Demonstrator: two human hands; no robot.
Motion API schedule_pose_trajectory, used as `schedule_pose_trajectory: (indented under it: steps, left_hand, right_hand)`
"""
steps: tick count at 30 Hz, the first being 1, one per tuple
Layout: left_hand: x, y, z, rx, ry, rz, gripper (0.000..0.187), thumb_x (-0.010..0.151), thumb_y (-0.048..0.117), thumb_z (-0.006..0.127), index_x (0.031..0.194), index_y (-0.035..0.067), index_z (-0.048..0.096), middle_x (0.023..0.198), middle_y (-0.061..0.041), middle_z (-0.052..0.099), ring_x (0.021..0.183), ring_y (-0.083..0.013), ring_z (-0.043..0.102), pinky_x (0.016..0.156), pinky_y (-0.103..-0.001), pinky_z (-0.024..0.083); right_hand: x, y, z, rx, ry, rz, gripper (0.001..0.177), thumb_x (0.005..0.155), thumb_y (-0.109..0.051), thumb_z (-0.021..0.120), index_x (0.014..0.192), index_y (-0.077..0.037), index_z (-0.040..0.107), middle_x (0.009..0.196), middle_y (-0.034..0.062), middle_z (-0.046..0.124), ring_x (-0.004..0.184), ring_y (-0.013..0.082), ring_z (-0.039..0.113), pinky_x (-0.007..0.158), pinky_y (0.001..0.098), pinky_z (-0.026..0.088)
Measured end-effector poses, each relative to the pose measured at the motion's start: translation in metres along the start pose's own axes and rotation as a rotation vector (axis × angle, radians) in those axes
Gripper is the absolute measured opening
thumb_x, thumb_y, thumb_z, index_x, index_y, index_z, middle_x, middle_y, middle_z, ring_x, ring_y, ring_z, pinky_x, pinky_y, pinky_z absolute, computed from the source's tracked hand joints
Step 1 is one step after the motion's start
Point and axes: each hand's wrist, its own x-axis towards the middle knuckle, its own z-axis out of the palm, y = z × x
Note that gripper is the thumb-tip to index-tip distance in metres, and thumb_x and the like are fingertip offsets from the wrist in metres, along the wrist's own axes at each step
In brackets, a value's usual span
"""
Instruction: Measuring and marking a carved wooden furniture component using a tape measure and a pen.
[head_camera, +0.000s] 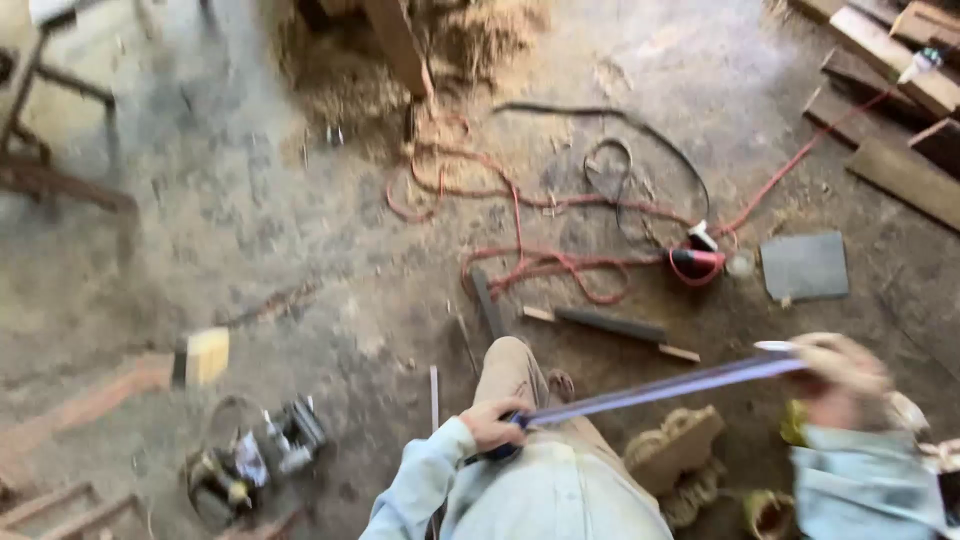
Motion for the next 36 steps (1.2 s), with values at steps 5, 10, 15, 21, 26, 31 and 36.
schedule_pose_trajectory:
  steps: [5,10,15,21,26,31,36]
  left_hand:
    - [0.074,0.015,-0.102,-0.154,-0.007,0.006,0.022,0.071,0.025,0.071,0.093,0.023,0.077,0.091,0.008,0.066,0.092,-0.0075,0.058,0.086,-0.019,0.043]
    - [0.189,0.08,-0.233,-0.074,-0.014,0.097,0.024,0.078,0.03,0.068,0.098,0.022,0.08,0.101,0.011,0.076,0.096,-0.0035,0.062,0.092,-0.016,0.046]
    - [0.235,0.22,-0.416,0.126,0.055,-0.006,0.022,0.08,0.044,0.061,0.088,0.031,0.076,0.084,0.006,0.072,0.087,-0.0111,0.063,0.085,-0.023,0.046]
    - [0.259,0.292,-0.541,-0.071,0.044,0.293,0.019,0.089,0.024,0.066,0.074,0.013,0.065,0.065,0.008,0.046,0.067,-0.0065,0.044,0.065,-0.024,0.036]
    - [0.286,0.335,-0.603,-0.079,0.133,0.239,0.018,0.085,0.024,0.063,0.075,0.014,0.075,0.063,0.006,0.057,0.065,-0.0077,0.05,0.064,-0.024,0.039]
    - [0.313,0.388,-0.652,-0.13,0.25,0.2,0.017,0.084,0.027,0.069,0.076,0.013,0.076,0.07,0.006,0.063,0.07,-0.0076,0.055,0.067,-0.024,0.042]
    - [0.367,0.448,-0.68,-0.3,0.309,0.142,0.019,0.087,0.027,0.072,0.077,0.013,0.08,0.068,0.007,0.062,0.064,-0.0058,0.051,0.062,-0.023,0.037]
  right_hand:
    - [0.077,-0.057,0.052,0.103,-0.068,-0.034,0.011,0.101,-0.01,0.061,0.109,-0.002,0.063,0.116,0.0259,0.07,0.085,0.0328,0.07,0.076,0.0367,0.06]
    - [0.202,-0.078,0.207,0.156,-0.086,0.008,0.008,0.097,-0.005,0.063,0.103,0.001,0.065,0.097,0.0169,0.07,0.075,0.027,0.068,0.071,0.0348,0.063]
    - [0.327,-0.115,0.357,0.115,-0.099,0.131,0.006,0.095,-0.002,0.064,0.09,-0.001,0.061,0.071,0.0159,0.063,0.058,0.0263,0.065,0.062,0.0335,0.06]
    - [0.408,-0.198,0.447,-0.012,-0.235,0.157,0.008,0.087,-0.002,0.071,0.089,0.004,0.066,0.068,0.0238,0.072,0.06,0.0304,0.072,0.061,0.0373,0.061]
    - [0.489,-0.26,0.493,-0.024,-0.345,0.122,0.006,0.088,-0.004,0.07,0.087,0.001,0.068,0.069,0.0174,0.072,0.064,0.0252,0.073,0.067,0.0337,0.06]
    - [0.594,-0.278,0.521,0.079,-0.523,0.06,0.008,0.087,-0.002,0.075,0.092,-0.001,0.069,0.067,0.0162,0.072,0.06,0.0187,0.07,0.061,0.0279,0.056]
    - [0.706,-0.319,0.534,0.109,-0.69,0.051,0.024,0.089,-0.001,0.073,0.113,-0.001,0.076,0.09,0.0089,0.062,0.081,0.0162,0.063,0.071,0.0344,0.07]
